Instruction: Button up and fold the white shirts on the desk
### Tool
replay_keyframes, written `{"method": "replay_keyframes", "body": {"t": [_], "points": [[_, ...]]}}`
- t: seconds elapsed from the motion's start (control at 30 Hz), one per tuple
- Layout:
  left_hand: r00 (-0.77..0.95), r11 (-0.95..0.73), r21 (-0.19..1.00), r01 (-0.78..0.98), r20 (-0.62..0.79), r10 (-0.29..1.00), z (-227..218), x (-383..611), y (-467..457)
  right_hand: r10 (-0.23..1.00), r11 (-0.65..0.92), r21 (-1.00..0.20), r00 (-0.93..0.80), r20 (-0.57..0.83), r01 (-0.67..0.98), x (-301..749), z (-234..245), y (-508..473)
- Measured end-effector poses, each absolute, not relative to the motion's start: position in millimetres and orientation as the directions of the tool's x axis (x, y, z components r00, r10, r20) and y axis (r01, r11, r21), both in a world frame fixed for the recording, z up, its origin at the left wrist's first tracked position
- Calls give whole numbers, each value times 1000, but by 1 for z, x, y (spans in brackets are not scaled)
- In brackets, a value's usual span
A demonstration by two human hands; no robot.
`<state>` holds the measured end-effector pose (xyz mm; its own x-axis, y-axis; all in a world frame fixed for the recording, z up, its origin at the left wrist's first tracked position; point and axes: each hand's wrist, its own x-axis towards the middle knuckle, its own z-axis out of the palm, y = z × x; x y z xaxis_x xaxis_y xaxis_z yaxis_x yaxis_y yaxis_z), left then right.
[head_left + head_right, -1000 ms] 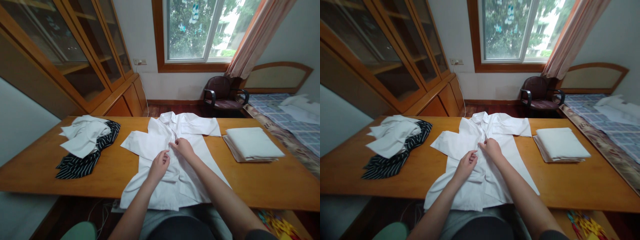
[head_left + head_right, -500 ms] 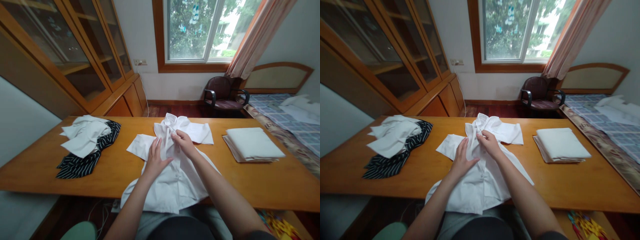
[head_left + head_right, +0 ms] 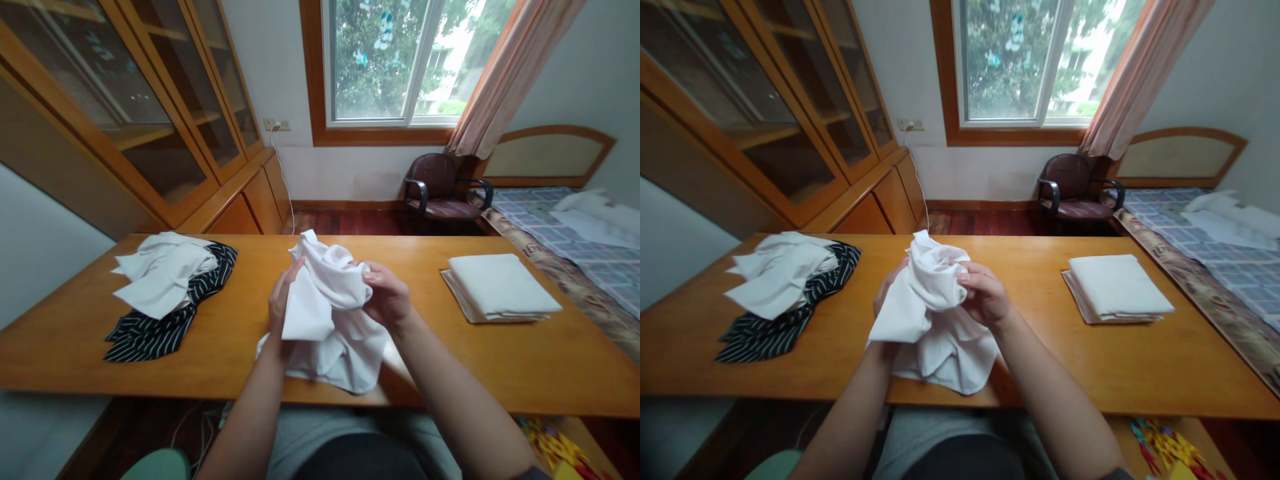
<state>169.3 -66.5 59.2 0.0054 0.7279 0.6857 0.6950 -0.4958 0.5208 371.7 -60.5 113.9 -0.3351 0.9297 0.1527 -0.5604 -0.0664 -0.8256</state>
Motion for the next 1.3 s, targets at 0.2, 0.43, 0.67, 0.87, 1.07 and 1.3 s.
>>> {"method": "replay_keyframes", "body": {"t": [0.2,0.43,0.67,0.87,1.07,1.3], "points": [[-14,-535,374,757,829,560,120,146,-61,967,-57,-938,-252,32,-341,382,75,-37],[450,-555,385,738,331,829,84,151,-49,999,-34,-930,4,-35,365,397,8,-21],[523,-509,357,783,63,850,48,159,-55,995,-102,-583,85,-56,806,432,-16,-35],[480,-454,293,841,-20,877,29,174,-43,998,9,-430,-33,-48,903,430,-19,-38],[460,-464,335,820,98,883,-1,182,-33,951,285,-373,-308,-1,883,423,-23,-46],[382,-422,339,841,179,906,-8,165,-35,865,475,-574,-475,164,667,418,-25,-64]]}}
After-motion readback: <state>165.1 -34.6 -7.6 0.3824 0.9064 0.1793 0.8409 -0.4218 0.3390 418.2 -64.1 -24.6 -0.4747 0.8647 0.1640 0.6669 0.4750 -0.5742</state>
